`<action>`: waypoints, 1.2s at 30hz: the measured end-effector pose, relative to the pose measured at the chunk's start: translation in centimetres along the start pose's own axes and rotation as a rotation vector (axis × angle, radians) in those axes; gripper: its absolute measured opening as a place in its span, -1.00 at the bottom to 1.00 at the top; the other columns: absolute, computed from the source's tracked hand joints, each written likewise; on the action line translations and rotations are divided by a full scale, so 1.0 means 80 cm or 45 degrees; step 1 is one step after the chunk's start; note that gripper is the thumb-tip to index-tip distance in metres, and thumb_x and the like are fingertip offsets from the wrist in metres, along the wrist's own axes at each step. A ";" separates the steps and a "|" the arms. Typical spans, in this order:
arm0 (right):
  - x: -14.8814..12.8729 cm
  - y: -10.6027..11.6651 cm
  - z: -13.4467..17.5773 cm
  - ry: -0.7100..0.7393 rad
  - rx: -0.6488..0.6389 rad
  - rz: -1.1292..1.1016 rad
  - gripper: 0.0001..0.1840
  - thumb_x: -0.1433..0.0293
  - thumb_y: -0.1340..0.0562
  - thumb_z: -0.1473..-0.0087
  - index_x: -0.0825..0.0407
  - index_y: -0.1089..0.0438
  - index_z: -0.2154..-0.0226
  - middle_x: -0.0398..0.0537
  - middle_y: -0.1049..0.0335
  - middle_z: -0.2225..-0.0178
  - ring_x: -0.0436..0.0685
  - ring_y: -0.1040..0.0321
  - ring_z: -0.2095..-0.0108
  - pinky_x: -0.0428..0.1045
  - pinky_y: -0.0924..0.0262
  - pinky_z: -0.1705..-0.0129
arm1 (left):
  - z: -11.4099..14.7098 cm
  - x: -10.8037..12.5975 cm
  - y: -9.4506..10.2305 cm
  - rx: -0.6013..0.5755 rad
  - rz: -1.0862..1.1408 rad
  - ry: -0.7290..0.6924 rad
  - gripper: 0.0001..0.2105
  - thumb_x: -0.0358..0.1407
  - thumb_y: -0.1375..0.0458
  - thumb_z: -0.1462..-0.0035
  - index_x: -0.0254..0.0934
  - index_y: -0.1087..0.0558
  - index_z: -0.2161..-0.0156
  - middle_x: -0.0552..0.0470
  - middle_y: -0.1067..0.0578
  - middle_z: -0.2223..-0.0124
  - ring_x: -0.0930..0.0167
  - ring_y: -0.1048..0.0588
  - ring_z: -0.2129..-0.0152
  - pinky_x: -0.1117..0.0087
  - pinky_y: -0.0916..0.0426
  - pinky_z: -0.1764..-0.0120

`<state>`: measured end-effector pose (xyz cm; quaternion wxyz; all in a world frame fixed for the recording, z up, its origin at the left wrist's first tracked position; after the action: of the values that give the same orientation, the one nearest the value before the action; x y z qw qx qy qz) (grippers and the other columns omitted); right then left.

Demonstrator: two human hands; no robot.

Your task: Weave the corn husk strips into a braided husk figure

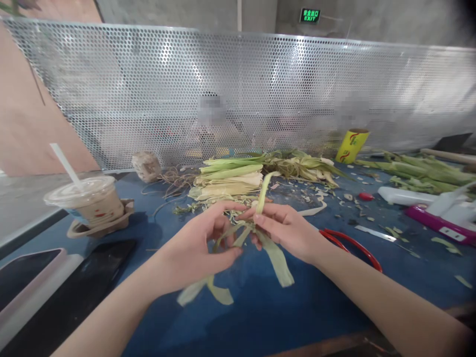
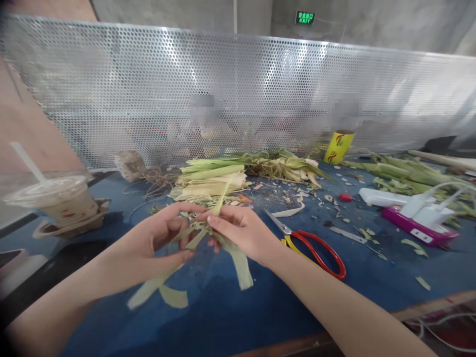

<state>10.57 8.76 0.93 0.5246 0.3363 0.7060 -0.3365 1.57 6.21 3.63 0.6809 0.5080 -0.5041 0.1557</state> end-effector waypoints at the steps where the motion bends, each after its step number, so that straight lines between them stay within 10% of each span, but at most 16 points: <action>1: -0.003 0.003 0.000 0.014 0.034 0.049 -0.80 0.36 -0.15 -0.04 0.06 -0.44 0.30 -0.14 -0.29 0.54 -0.09 -0.27 0.56 -0.13 -0.24 0.52 | 0.000 0.001 0.002 0.018 -0.014 -0.014 -0.59 -0.44 -0.07 0.02 -0.17 -0.17 0.02 0.15 -0.35 0.44 0.46 -0.36 0.47 0.42 -0.29 0.39; 10: -0.002 -0.001 0.007 -0.024 0.119 0.320 -0.72 0.27 -0.15 -0.01 -0.07 -0.44 0.21 -0.01 -0.10 0.17 -0.09 -0.26 0.52 -0.10 -0.29 0.61 | -0.015 -0.010 -0.015 0.054 0.418 -0.030 -0.70 -0.33 -0.12 -0.03 -0.23 -0.24 0.09 0.06 -0.49 0.37 0.41 -0.48 0.39 0.34 -0.36 0.27; 15: -0.018 -0.001 0.008 0.173 0.105 0.585 -0.76 0.29 -0.15 -0.04 -0.14 -0.45 0.23 0.01 -0.27 0.24 0.23 0.05 -0.09 0.14 -0.20 0.06 | -0.017 -0.020 -0.020 0.059 0.588 0.002 -0.89 -0.37 -0.15 0.00 -0.32 -0.41 0.31 0.08 -0.48 0.49 0.48 -0.47 0.55 0.42 -0.39 0.39; 23: -0.032 0.005 0.009 0.240 0.184 0.547 -0.78 0.30 -0.13 -0.05 -0.12 -0.48 0.28 -0.06 -0.26 0.03 0.21 0.12 -0.16 0.17 0.05 -0.10 | -0.018 -0.022 -0.021 0.114 0.552 0.077 -0.95 -0.39 -0.17 0.04 -0.34 -0.45 0.40 0.11 -0.46 0.56 0.53 -0.43 0.62 0.51 -0.36 0.46; 30: -0.012 0.012 0.003 0.002 0.086 0.541 -0.53 0.25 -0.18 0.00 -0.07 -0.21 0.00 -0.03 -0.34 0.15 0.05 -0.33 0.28 0.00 -0.27 0.28 | -0.012 -0.028 0.015 0.308 0.562 0.133 -0.87 -0.27 -0.17 0.03 -0.32 -0.43 0.42 0.09 -0.49 0.53 0.52 -0.44 0.59 0.55 -0.30 0.51; 36: -0.020 0.015 0.003 0.006 0.093 0.726 -0.90 0.38 -0.18 0.02 0.05 -0.36 0.51 -0.14 -0.38 0.52 -0.03 -0.30 0.49 -0.09 -0.19 0.41 | -0.012 -0.032 0.027 0.386 0.385 0.143 -0.87 -0.29 -0.25 0.12 -0.31 -0.44 0.43 0.13 -0.46 0.59 0.53 -0.41 0.62 0.55 -0.26 0.52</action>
<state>12.02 9.00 2.24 0.5839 0.5407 0.5717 -0.1996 -0.63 8.73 2.67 0.5926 0.5137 -0.5068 0.3579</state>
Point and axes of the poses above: each hand's wrist, its own z-axis away from the middle knuckle, its own y-axis out of the back of the hand, x = y × z, the point moved 9 cm from there along -z, towards the middle knuckle
